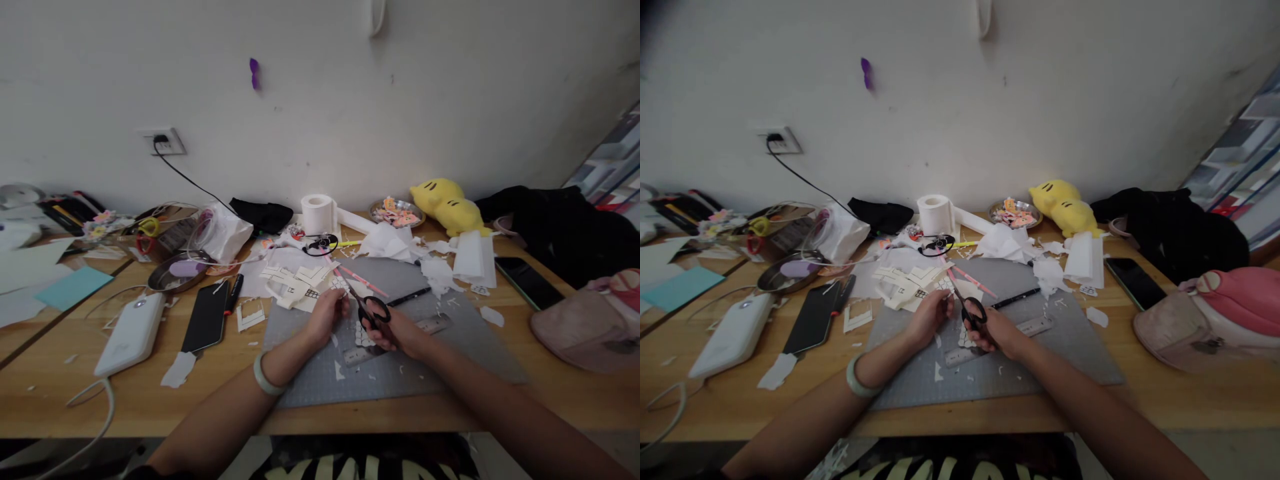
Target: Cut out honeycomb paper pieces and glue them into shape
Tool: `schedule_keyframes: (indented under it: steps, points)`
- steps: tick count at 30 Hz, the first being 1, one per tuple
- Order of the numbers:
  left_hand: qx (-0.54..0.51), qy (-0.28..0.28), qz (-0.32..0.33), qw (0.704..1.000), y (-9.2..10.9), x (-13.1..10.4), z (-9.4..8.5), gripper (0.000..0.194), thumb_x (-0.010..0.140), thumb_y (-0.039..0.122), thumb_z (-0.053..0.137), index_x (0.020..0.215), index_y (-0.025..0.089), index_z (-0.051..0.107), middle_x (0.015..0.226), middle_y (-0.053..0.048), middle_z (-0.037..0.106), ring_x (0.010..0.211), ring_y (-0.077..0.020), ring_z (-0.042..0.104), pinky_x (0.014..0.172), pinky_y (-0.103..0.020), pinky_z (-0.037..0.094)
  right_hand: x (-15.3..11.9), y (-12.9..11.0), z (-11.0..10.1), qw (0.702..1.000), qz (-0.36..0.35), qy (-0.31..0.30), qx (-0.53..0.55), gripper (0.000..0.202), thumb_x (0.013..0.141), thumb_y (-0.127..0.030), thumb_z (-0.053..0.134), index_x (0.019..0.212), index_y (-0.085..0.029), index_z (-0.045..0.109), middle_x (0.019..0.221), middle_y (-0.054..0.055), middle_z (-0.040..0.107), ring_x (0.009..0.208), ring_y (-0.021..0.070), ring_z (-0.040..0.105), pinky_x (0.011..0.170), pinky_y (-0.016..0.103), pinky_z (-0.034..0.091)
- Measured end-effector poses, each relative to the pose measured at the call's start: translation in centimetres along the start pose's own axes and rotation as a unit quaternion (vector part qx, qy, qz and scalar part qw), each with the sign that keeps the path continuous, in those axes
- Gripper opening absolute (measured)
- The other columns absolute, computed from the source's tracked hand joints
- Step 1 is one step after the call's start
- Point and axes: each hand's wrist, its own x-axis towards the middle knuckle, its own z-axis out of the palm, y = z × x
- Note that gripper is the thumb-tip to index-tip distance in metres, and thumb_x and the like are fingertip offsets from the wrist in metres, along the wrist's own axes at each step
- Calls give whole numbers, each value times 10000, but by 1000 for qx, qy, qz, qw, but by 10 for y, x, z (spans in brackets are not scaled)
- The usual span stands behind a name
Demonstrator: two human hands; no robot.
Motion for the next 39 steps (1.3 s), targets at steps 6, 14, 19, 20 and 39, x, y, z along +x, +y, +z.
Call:
schedule_keyframes:
  steps: [6,14,19,20,39]
  points:
    - [-3,5,2,1000,0,0,0,281,897,327,533,1104,140,559,1054,-71,604,864,-177,612,735,-361,532,-1,-2,0,1000,0,11,5,605,601,-772,539,684,-176,470,455,-87,392,317,19,260,296,162,130]
    - [-3,4,3,1000,-1,0,0,281,897,327,532,1105,140,558,1053,-71,604,862,-176,612,732,-359,533,-2,-3,0,1000,6,20,12,524,702,-693,522,670,-173,471,443,-86,389,306,18,241,295,156,107]
    - [10,-9,7,1000,-1,-1,-2,284,896,324,535,1112,141,556,1064,-73,602,874,-179,612,740,-364,533,-1,-5,-2,999,15,11,28,501,742,-673,465,666,-177,461,440,-85,379,305,25,247,291,160,132]
    - [14,-13,7,1000,-1,-1,-2,284,895,322,536,1113,141,556,1066,-74,601,875,-180,612,741,-365,533,-1,-5,-2,999,18,6,30,499,747,-670,455,666,-178,461,443,-83,380,307,27,253,291,160,140]
    - [73,-57,19,995,-6,1,-4,291,896,335,531,1116,145,558,1086,-76,598,902,-190,608,768,-381,525,0,-3,-1,999,14,-6,38,511,713,-693,463,665,-184,462,439,-83,388,308,34,267,284,159,167]
